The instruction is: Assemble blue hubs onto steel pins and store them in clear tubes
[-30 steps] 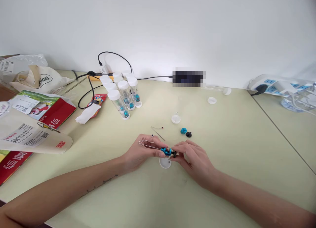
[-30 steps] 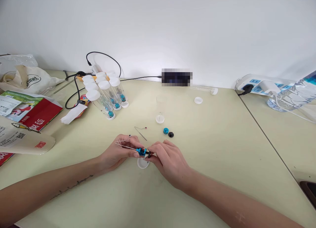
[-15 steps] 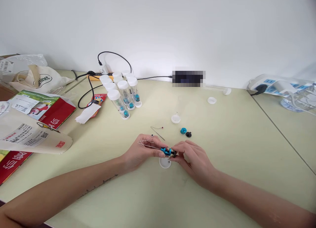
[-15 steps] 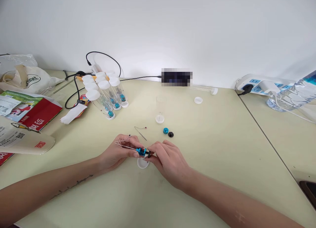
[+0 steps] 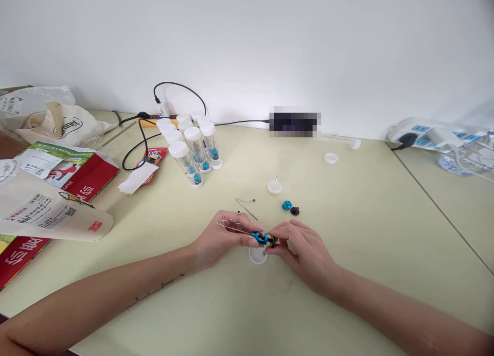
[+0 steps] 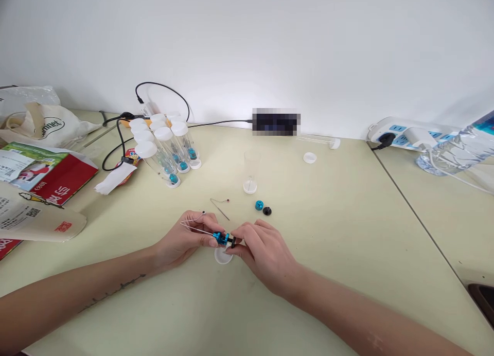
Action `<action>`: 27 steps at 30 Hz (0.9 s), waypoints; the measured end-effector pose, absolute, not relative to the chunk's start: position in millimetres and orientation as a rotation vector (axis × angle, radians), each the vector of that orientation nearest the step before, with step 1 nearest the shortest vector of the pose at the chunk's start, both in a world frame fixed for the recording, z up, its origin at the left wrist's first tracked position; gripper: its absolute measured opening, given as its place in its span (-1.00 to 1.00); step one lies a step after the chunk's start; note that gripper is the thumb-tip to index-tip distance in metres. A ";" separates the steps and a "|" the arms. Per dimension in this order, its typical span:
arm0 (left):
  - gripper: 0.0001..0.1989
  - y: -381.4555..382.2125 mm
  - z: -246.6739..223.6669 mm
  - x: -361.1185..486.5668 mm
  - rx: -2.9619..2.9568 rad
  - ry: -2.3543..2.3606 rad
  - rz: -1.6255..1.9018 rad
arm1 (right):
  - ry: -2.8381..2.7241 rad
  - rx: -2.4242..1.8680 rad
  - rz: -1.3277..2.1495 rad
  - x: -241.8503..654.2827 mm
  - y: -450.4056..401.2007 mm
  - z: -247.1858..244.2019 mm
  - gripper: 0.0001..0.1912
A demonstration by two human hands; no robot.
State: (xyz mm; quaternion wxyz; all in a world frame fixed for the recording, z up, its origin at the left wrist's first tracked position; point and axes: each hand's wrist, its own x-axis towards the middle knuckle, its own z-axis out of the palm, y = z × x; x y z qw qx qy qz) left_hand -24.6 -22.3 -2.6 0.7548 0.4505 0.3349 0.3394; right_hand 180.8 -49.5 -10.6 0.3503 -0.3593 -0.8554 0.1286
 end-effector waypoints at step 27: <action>-0.83 -21.4 -1.2 -22.8 0.966 0.712 0.792 | -2.236 -1.065 0.437 180.8 -53.4 -7.1 -0.78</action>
